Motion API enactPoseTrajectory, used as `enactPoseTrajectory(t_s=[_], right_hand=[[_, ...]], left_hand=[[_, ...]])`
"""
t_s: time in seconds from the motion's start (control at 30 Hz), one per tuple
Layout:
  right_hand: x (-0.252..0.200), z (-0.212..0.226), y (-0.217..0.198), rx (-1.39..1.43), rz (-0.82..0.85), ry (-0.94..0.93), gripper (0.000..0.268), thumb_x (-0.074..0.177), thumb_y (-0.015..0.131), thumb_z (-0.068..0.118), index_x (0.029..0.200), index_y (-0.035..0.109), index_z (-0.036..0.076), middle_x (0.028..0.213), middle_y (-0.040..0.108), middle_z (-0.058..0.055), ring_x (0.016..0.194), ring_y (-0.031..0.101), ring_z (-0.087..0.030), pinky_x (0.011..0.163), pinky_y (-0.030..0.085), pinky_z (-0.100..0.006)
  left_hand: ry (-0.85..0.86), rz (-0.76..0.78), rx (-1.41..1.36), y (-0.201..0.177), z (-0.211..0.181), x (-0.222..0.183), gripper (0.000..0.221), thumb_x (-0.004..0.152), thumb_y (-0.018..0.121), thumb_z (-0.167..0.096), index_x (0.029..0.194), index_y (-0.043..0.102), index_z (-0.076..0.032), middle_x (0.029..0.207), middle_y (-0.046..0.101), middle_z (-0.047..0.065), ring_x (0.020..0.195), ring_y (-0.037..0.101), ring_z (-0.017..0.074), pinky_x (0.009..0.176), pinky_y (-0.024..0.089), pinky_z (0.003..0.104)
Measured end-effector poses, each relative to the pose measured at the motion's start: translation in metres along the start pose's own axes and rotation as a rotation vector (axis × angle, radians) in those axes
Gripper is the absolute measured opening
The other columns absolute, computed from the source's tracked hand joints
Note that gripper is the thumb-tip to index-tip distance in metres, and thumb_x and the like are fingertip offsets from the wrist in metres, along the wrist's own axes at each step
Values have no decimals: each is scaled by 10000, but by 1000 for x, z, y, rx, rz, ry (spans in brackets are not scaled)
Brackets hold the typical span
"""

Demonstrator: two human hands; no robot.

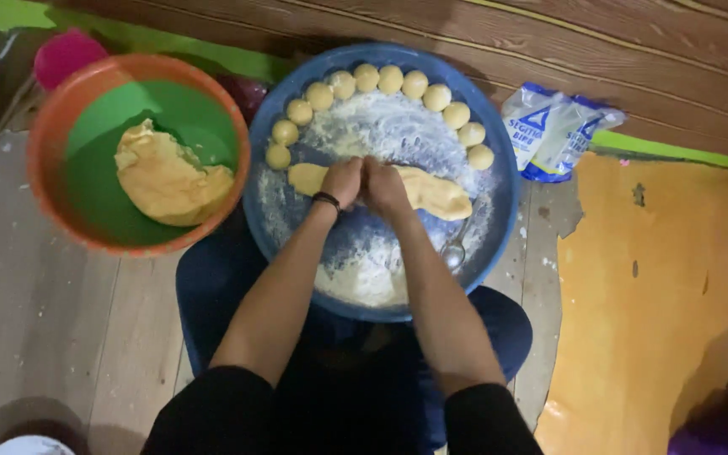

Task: Rolling small pieces of dough into balls and arranging them in a circular pattern in a tray dusted with flour.

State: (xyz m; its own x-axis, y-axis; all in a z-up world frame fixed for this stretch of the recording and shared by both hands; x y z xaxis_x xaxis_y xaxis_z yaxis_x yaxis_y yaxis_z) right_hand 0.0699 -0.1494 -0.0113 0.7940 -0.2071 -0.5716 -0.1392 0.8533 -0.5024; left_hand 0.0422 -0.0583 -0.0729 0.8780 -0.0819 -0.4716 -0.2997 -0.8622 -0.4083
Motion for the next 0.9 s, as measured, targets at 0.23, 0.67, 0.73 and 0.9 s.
enactPoseTrajectory(t_s=[0.23, 0.67, 0.73, 0.9], right_hand=[[3, 10, 0, -1, -37, 100, 642, 913, 504, 582, 1036, 771, 11, 1099, 748, -198, 1207, 660, -347, 1041, 474, -502], [-56, 28, -11, 53, 40, 32, 552, 989, 473, 438, 1046, 766, -27, 1125, 729, -265, 1224, 643, -399, 1047, 469, -515], [-48, -8, -11, 178, 12, 8, 500, 963, 579, 446, 992, 778, -12, 1013, 753, -251, 1143, 699, -362, 979, 522, -499], [-78, -67, -83, -319, -400, -396, 360, 1055, 514, 306, 1178, 697, 21, 1017, 713, -294, 981, 681, -535, 740, 547, -647]], left_hand=[[26, -87, -34, -10, -4, -2, 556, 984, 412, -485, 983, 769, -58, 1065, 743, 176, 1161, 648, 396, 1007, 490, 539], [2, 43, -128, -27, 9, 41, 511, 982, 419, -479, 840, 669, -56, 822, 676, 167, 885, 644, 378, 869, 504, 512], [-9, 34, -295, -41, 8, 16, 497, 1000, 497, -458, 654, 648, -135, 608, 619, 61, 659, 620, 273, 765, 481, 456], [601, -303, 484, -125, -23, -64, 217, 981, 607, -165, 1179, 625, -80, 1100, 668, 170, 1077, 657, 384, 954, 492, 523]])
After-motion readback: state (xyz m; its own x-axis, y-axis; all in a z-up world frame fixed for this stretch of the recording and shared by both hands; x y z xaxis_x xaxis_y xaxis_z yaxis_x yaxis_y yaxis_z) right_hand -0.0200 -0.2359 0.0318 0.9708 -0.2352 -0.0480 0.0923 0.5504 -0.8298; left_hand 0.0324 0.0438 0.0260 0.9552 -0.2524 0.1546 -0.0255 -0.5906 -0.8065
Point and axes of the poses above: each hand's wrist, its own x-axis towards the middle knuckle, its own y-axis out of the palm, z = x × y, the point moved 1 cm from there along x, towards the middle knuckle
